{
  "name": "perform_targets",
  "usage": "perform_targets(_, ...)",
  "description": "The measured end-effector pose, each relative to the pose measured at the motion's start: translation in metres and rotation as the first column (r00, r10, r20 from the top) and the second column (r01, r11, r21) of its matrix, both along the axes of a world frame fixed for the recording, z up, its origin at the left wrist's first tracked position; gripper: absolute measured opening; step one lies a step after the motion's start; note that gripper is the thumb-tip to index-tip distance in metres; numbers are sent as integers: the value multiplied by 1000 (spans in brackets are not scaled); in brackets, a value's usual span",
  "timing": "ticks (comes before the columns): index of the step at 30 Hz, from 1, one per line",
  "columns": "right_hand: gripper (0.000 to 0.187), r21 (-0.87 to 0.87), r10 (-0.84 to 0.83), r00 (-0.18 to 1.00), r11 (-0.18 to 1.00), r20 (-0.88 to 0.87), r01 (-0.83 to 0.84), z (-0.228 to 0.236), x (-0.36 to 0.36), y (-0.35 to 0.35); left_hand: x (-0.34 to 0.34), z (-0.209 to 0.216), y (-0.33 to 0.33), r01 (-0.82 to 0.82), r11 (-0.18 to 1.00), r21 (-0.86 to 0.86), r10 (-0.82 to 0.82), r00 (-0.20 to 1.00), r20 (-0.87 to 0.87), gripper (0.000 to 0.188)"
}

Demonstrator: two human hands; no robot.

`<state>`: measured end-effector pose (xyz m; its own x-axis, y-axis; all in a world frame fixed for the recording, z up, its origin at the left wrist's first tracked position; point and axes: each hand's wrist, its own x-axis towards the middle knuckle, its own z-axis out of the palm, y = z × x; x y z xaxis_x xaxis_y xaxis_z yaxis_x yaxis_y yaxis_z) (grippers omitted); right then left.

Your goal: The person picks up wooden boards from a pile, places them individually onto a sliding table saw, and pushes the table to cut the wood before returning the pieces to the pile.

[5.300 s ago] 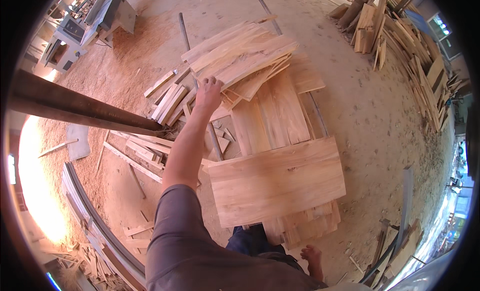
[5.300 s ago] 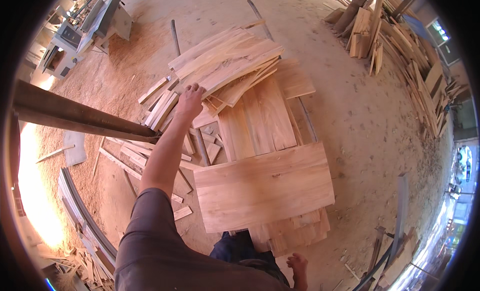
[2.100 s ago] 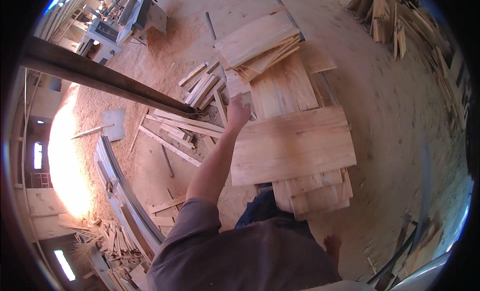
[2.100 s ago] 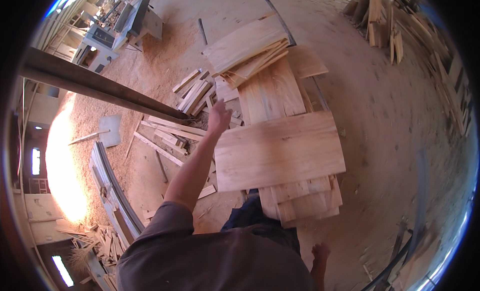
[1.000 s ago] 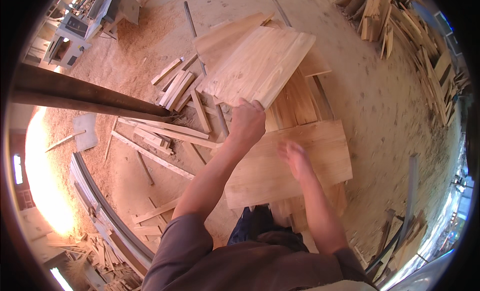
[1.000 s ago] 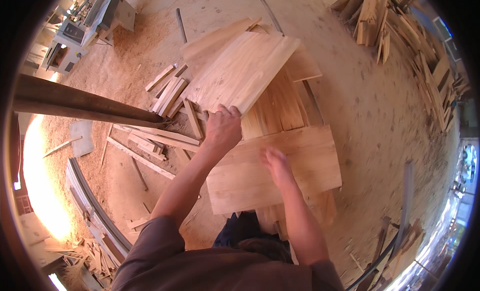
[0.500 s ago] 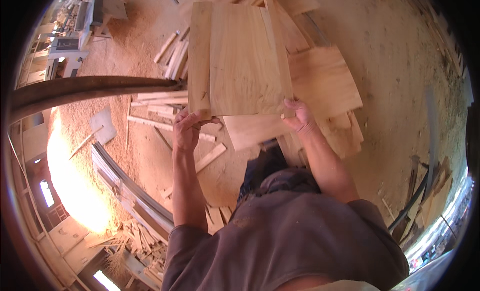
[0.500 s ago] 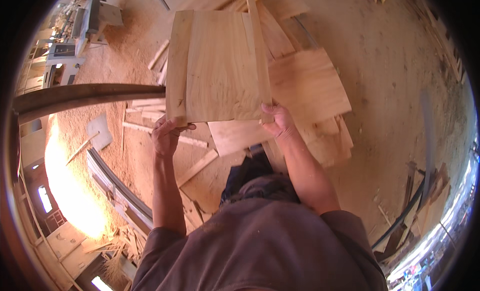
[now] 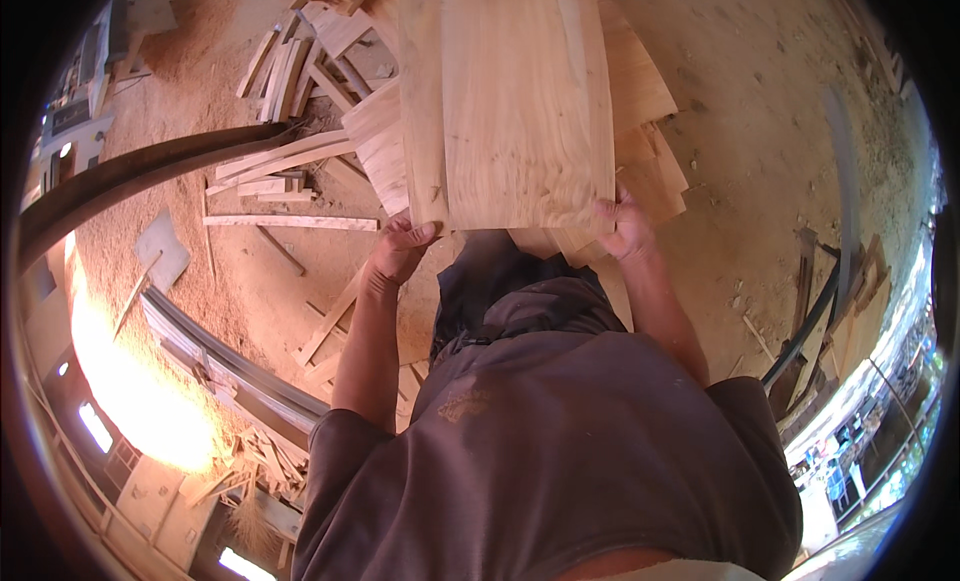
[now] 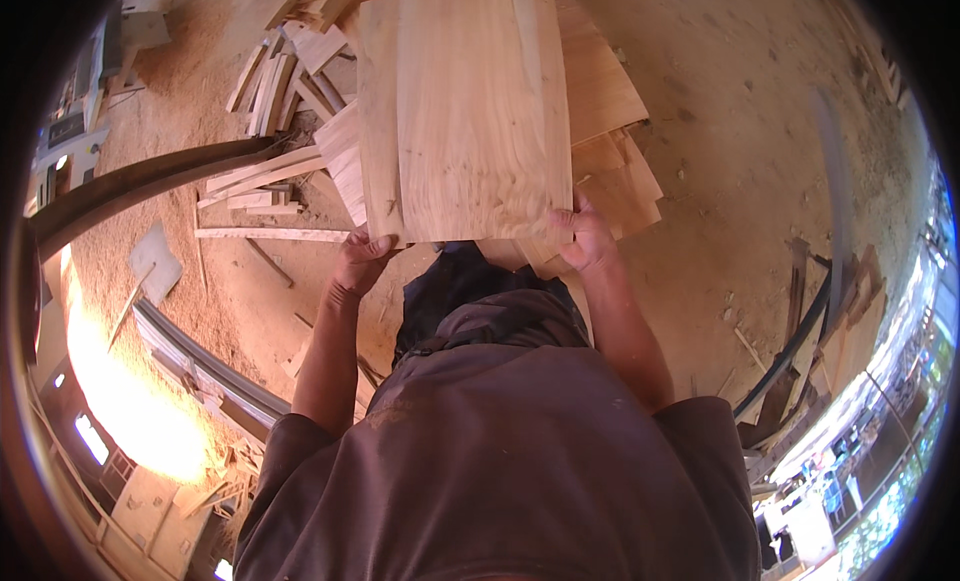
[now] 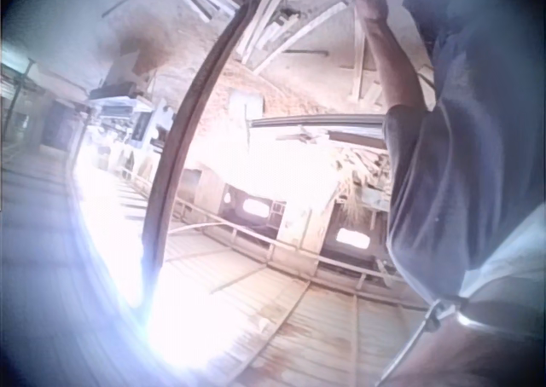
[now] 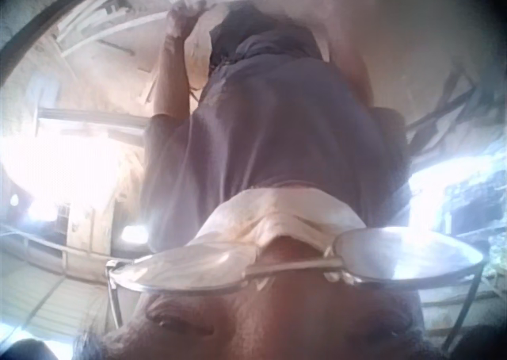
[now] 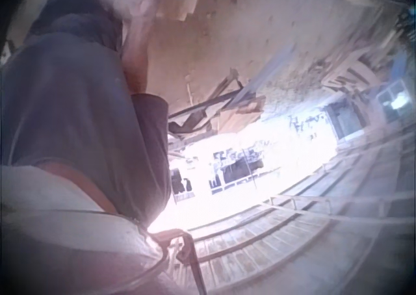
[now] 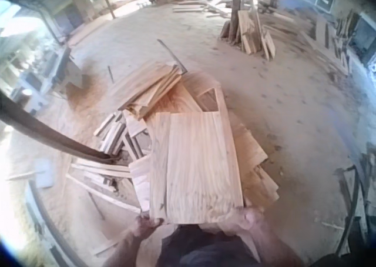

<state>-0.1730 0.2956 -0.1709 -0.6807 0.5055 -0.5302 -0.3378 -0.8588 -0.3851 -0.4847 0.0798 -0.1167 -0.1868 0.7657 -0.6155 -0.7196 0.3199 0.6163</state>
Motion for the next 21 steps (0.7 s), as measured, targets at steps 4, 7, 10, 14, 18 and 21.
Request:
perform_targets(4, 70, 17, -67, 998, 998, -15, 67, 3, 22, -11, -23, -6, 37, 187, 982, 13, -188, 982, 28, 36)
perform_targets(7, 69, 88, -107, 992, 991, 73, 101, 7, 39, -21, -31, 5, 93, 150, 988, -19, -150, 988, 38, 39)
perform_targets(10, 71, 196, -151, 981, 973, 121, 125, 35, 37, -37, -35, 1, 138, 216, 974, 70, -221, 973, 72, 45)
perform_targets(14, 71, 182, -103, 980, 981, 173, 71, 30, 78, -71, -16, 17, 163, 357, 912, 201, -375, 925, 60, 49)
perform_targets(18, 68, 249, -190, 955, 960, 226, 132, 68, 106, -104, 18, 43, 162, 490, 835, 250, -507, 862, 2, 55)
perform_targets(21, 69, 284, -393, 908, 896, 144, 342, 109, 120, -104, 49, 58, 150, 584, 777, 234, -583, 809, -80, 58)
